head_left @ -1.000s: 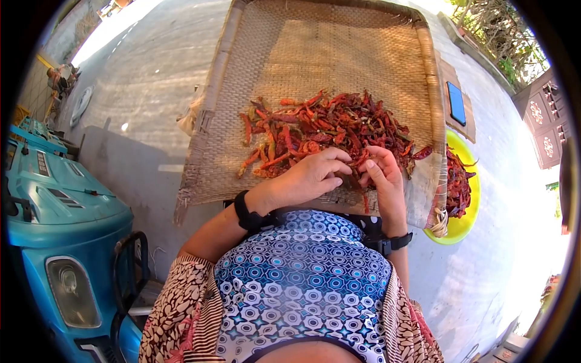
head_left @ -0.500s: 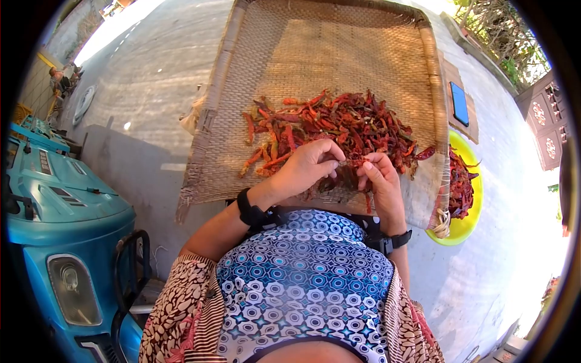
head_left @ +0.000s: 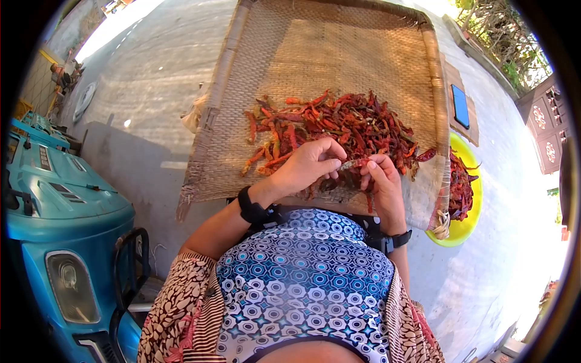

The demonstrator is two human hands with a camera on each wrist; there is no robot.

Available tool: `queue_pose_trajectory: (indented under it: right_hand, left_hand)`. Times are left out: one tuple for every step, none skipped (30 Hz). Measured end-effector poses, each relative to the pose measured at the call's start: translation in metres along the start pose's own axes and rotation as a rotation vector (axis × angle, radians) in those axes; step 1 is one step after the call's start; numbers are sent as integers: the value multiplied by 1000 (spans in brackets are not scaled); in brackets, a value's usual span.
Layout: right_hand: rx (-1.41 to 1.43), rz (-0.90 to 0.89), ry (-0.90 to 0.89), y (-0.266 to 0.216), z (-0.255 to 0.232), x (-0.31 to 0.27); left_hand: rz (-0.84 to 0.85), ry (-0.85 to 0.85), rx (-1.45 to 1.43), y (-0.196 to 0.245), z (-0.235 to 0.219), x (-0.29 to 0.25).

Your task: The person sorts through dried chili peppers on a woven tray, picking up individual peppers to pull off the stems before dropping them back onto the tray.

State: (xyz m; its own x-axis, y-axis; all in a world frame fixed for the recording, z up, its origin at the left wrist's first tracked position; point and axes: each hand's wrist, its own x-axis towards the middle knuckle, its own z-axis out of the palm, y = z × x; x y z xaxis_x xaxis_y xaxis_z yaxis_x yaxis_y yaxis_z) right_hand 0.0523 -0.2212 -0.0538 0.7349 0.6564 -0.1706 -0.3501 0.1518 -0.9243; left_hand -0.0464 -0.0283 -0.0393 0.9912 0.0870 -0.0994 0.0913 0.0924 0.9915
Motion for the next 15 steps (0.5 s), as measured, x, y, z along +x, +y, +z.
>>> queue_pose_trajectory:
  right_hand:
    - [-6, -2, -6, -1, 0, -1]
    - [-12, -4, -12, -1, 1, -1]
    - [-15, -8, -21, -1, 1, -1]
    - [-19, -13, -30, -1, 0, -2]
    - [-23, -17, -39, -1, 0, -2]
    - [-15, -16, -38, -2, 0, -2]
    - [-7, -15, -37, -1, 0, -2]
    - [2, -14, -35, -2, 0, -2]
    - [13, -7, -31, -2, 0, -2]
    - [25, 0, -27, -1, -1, -3]
    - [37, 7, -23, -1, -1, -3]
    - [45, 4, -23, 0, -2, -3]
    - [52, 2, -24, 0, -2, -3]
    - [59, -1, -24, 1, -2, -3]
    - [56, 0, -24, 0, -1, -4]
  left_hand:
    - [-6, 14, 8, 0, -1, 0]
    - [-1, 16, 0, 0, -1, 0]
    - [4, 17, -9, -1, -2, 0]
    - [9, 18, -18, -1, -2, 0]
    - [5, 18, -13, -2, -2, 0]
    - [0, 19, -7, -2, -2, 0]
    - [-4, 19, -1, -3, -2, 0]
    - [-5, 17, 5, -2, -2, 0]
    - [-7, 15, 10, -2, -2, 0]
    - [-8, 13, 17, -2, -2, 0]
    - [-8, 12, 13, -3, -2, 0]
    - [-7, 12, 9, -4, -3, 0]
    - [-6, 12, 5, -5, -3, 0]
    - [-15, 18, 24, -5, -3, 0]
    - [-25, 24, 43, -3, -3, 0]
